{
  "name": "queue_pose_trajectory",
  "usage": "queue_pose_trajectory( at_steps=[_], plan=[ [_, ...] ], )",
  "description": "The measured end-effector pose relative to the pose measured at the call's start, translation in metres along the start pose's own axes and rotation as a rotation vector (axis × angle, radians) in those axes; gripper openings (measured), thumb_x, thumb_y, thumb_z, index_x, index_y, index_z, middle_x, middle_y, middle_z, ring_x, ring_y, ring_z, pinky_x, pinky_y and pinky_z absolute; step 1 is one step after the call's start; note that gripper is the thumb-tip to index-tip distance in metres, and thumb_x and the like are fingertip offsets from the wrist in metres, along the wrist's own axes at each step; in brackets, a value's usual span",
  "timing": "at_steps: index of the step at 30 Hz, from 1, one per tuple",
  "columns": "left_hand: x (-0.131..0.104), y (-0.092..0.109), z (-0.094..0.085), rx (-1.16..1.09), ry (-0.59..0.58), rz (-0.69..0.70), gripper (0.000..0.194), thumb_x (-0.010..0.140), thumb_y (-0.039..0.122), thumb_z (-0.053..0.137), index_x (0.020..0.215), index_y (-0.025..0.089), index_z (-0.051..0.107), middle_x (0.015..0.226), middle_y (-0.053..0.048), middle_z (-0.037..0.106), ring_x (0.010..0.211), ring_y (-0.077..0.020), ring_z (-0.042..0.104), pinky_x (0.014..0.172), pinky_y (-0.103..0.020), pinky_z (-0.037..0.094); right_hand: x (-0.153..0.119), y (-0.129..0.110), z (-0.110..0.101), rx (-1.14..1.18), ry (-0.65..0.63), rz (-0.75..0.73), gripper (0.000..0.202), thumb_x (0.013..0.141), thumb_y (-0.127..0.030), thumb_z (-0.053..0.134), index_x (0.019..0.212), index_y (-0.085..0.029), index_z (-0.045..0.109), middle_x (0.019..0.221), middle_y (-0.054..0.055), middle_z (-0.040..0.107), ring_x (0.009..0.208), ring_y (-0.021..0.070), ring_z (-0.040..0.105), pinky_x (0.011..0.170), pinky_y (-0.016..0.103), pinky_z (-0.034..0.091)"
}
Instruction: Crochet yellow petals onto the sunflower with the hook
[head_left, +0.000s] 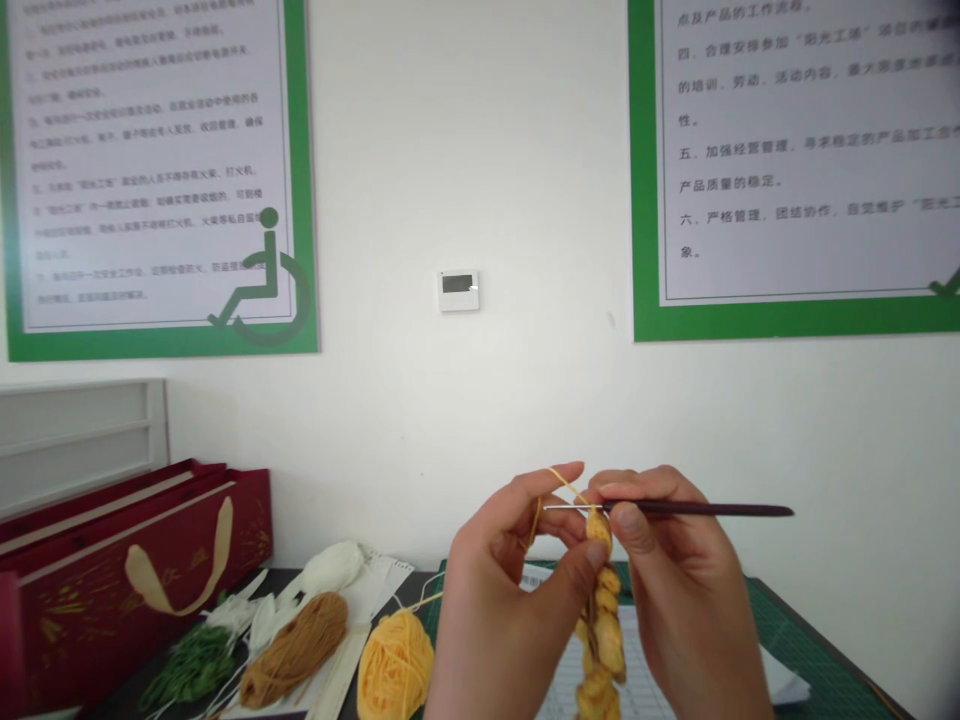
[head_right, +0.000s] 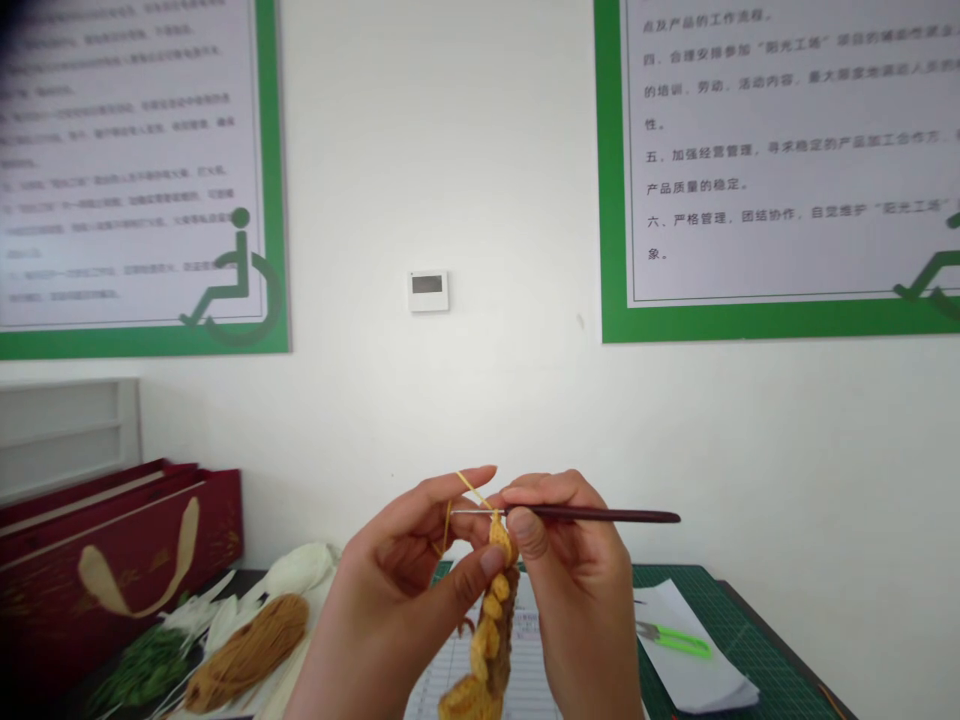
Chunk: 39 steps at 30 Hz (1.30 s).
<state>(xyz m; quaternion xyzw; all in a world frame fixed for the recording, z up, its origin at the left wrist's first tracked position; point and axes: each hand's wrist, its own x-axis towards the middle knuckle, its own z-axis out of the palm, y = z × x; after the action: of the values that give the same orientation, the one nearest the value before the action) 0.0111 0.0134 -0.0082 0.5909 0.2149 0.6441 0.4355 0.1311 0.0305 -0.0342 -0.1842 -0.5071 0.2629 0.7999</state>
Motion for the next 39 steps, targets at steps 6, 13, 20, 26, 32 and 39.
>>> queue_pose_trajectory(
  at_steps=[6, 13, 20, 26, 32, 39],
  plan=[
    [0.000, -0.001, 0.001, -0.003, -0.011, -0.092, 0.032, 0.074, 0.016, 0.083, 0.106, 0.018, 0.077, 0.077, -0.004, 0.073, 0.065, -0.0131, 0.064, 0.060, -0.022, 0.054, -0.004, 0.007, 0.002, 0.063, 0.091, 0.081, 0.014, 0.084, -0.037, 0.078, 0.088, -0.026, 0.069, 0.089, 0.002, 0.069, 0.080, 0.0174, 0.066, 0.070, 0.028, 0.054],
    [0.003, 0.000, 0.004, -0.307, -0.049, -0.190, 0.039, 0.063, 0.013, 0.092, 0.100, 0.017, 0.079, 0.075, -0.002, 0.070, 0.064, -0.0106, 0.061, 0.059, -0.021, 0.052, -0.004, 0.008, 0.006, 0.081, 0.066, -0.093, 0.004, 0.088, -0.030, 0.074, 0.086, -0.028, 0.070, 0.087, 0.001, 0.068, 0.083, 0.0179, 0.065, 0.073, 0.031, 0.054],
    [0.004, -0.002, 0.006, -0.440, -0.051, -0.299, 0.043, 0.061, 0.012, 0.093, 0.102, 0.016, 0.081, 0.077, -0.003, 0.072, 0.070, -0.0111, 0.066, 0.072, -0.022, 0.054, -0.006, 0.005, 0.008, 0.072, 0.068, -0.198, 0.004, 0.091, -0.026, 0.070, 0.089, -0.030, 0.069, 0.085, 0.000, 0.066, 0.088, 0.0160, 0.064, 0.079, 0.029, 0.055],
    [0.001, -0.006, 0.008, -0.376, 0.005, -0.262, 0.048, 0.058, 0.013, 0.095, 0.104, 0.018, 0.080, 0.078, -0.004, 0.074, 0.074, -0.0125, 0.067, 0.074, -0.023, 0.054, -0.004, 0.009, 0.005, 0.140, 0.018, -0.115, 0.005, 0.092, -0.029, 0.068, 0.089, -0.028, 0.066, 0.089, 0.000, 0.066, 0.081, 0.0144, 0.066, 0.070, 0.026, 0.057],
    [0.000, -0.005, 0.009, -0.337, 0.040, -0.182, 0.042, 0.063, 0.015, 0.092, 0.102, 0.019, 0.079, 0.077, -0.002, 0.071, 0.073, -0.0120, 0.065, 0.072, -0.021, 0.054, -0.003, 0.015, 0.002, 0.185, -0.017, -0.082, 0.006, 0.092, -0.032, 0.069, 0.091, -0.028, 0.065, 0.092, 0.001, 0.064, 0.081, 0.0138, 0.065, 0.069, 0.025, 0.055],
    [0.003, 0.001, -0.001, -0.269, 0.003, -0.200, 0.039, 0.063, 0.017, 0.092, 0.099, 0.019, 0.079, 0.081, -0.004, 0.071, 0.076, -0.0139, 0.065, 0.071, -0.022, 0.053, 0.004, 0.009, -0.004, 0.182, -0.168, -0.036, 0.006, 0.095, -0.035, 0.066, 0.093, -0.029, 0.065, 0.087, 0.000, 0.065, 0.081, 0.0132, 0.064, 0.071, 0.024, 0.055]
  ],
)
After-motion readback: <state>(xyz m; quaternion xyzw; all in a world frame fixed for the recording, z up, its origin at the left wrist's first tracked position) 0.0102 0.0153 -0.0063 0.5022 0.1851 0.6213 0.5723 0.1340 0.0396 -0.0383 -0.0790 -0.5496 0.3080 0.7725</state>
